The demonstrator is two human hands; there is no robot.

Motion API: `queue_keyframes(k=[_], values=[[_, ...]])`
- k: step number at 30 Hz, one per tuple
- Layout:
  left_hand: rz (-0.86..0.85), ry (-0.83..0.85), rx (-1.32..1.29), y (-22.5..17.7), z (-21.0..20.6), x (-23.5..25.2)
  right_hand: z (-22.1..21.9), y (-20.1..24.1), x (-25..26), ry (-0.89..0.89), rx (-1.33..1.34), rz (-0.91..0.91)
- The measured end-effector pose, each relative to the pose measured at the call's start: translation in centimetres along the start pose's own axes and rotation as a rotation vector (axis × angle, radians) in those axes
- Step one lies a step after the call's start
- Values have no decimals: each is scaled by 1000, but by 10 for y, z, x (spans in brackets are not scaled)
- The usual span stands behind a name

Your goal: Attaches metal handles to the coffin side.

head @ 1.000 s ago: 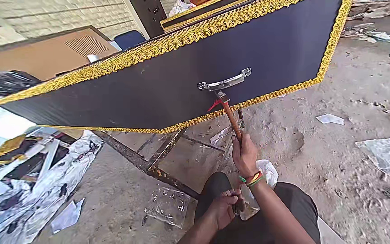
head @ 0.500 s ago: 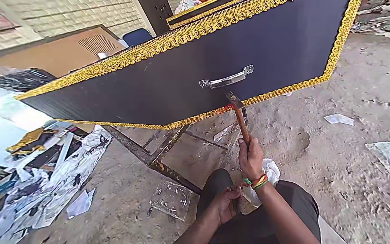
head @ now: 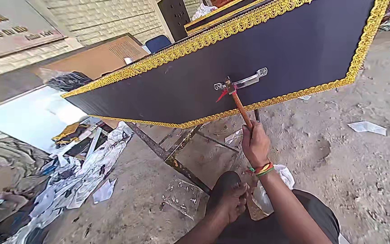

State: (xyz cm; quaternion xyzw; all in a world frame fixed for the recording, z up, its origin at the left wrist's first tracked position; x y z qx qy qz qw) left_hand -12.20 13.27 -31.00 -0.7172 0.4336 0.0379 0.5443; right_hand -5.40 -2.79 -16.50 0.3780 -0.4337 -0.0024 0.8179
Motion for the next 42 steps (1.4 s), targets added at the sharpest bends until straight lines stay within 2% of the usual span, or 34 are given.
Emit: queue_keyframes(k=[8,11,15,18,22,28,31,35,42], values=[[-133,-19,-197,-4,16,3,-1,-5,-4,-54,35,56],[-215,16,-219,-19,14,-3,2,-7,-16,-62,70,58],[-324,0,-193,-50,5,-18,-3,-18,-53,-21,100,-32],[-479,-53,-50,-82,-2,-32,-8,-25,-63,22,99,-93],[-851,-99,227,-136,-13,-53,-5,-19,-46,51,80,-126],[-1367,-52,516,-211,-40,-83,-5,-15,-36,25,85,-79],[-1503,-69,572,-233,-49,-89,-7,-19,-42,39,93,-87],[-1597,-140,720,-257,-56,-89,-7,-26,-52,43,71,-116],[-1908,-394,1029,-294,-63,-75,-4,-42,-73,37,107,-182]])
Point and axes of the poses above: each hand's wrist, its own x-axis towards the middle knuckle, its own z-axis out of the back of the hand, y = z × x, the point moved 3 cm from there along x, towards the middle knuckle, and after that the axes turned 14 degrees about y, right-handed, at the moved point
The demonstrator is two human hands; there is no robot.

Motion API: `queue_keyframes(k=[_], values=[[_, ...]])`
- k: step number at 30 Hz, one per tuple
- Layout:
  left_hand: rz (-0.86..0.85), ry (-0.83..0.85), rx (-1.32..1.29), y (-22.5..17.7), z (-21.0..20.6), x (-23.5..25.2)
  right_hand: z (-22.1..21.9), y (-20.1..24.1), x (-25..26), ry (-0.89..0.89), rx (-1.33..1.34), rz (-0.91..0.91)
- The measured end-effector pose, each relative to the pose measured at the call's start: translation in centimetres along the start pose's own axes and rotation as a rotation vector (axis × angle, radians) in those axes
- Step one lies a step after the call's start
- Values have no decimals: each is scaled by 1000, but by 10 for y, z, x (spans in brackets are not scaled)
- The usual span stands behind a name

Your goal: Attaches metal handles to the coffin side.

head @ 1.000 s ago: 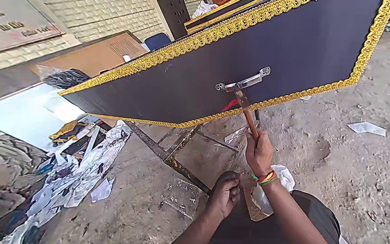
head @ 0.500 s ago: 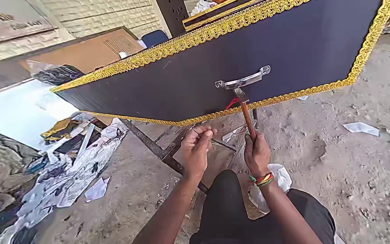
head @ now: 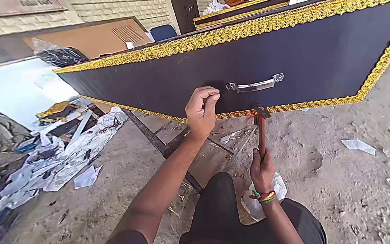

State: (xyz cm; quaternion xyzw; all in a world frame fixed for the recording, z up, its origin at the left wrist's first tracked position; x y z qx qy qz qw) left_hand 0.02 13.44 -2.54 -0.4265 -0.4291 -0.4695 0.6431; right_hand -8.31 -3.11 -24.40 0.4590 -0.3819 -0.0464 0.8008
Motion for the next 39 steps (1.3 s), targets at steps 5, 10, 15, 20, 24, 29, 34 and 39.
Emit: queue_keyframes(k=[5,10,15,20,24,29,34,39], values=[[-97,-11,17,14,-16,5,2,-9,-10,-11,10,10],[-118,-19,118,22,-24,9,5,-12,-15,-39,-3,29],[-170,-23,198,23,-25,8,6,-12,-19,7,70,-37],[-168,-51,223,22,-27,8,7,-7,-20,9,128,-93],[-167,-51,236,22,-28,7,10,-7,-19,19,159,-87],[-210,-83,308,23,-31,8,9,-5,-17,76,163,-41],[-211,-89,333,23,-32,6,14,9,-12,117,169,45],[-203,-102,382,24,-33,4,22,21,-5,151,115,76]])
Point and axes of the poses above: each hand's wrist, its own x-axis towards the middle knuckle, its own z-axis out of the back of the hand, y = z × x, the point moved 3 cm from there along x, towards the middle knuckle, and after that the axes turned 14 degrees about y, right-handed, at the moved point
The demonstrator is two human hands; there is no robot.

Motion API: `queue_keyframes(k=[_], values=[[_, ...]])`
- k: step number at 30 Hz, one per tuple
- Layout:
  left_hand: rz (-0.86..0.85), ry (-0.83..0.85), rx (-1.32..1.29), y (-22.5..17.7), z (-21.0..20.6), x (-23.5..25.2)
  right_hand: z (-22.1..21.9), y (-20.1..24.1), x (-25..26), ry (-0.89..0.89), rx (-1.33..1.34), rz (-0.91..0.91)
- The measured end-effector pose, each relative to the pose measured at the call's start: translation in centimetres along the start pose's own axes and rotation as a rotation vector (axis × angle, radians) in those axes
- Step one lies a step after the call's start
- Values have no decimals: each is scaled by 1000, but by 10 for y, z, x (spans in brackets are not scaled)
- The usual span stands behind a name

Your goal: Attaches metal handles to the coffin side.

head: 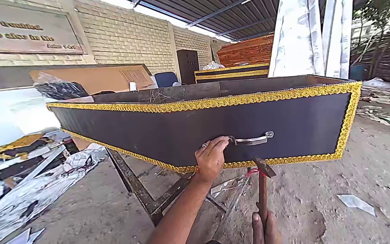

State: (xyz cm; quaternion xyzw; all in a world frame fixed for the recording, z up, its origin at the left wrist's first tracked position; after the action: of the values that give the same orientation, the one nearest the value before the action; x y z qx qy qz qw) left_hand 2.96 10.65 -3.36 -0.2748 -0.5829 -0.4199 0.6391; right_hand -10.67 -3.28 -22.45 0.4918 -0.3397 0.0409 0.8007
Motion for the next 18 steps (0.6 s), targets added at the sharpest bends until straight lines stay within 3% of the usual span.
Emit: queue_keyframes(k=[7,13,18], values=[[-7,27,0,1,-1,0,10,22,17,18,-57,128],[4,-16,50,1,-4,-1,21,34,30,-170,-46,440],[28,-18,43,1,-6,-2,16,36,43,-135,-388,211]])
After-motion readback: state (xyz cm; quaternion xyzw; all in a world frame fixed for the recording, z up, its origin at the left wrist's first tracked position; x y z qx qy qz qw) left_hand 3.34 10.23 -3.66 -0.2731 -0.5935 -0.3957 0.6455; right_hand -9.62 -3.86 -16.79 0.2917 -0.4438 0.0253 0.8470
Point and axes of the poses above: each hand's wrist, its own x-axis towards the middle knuckle, its own z-axis out of the back of the hand, y = z × x, the point moved 3 cm from there along x, towards the middle knuckle, and after that the axes turned 14 degrees about y, right-handed, at the moved point
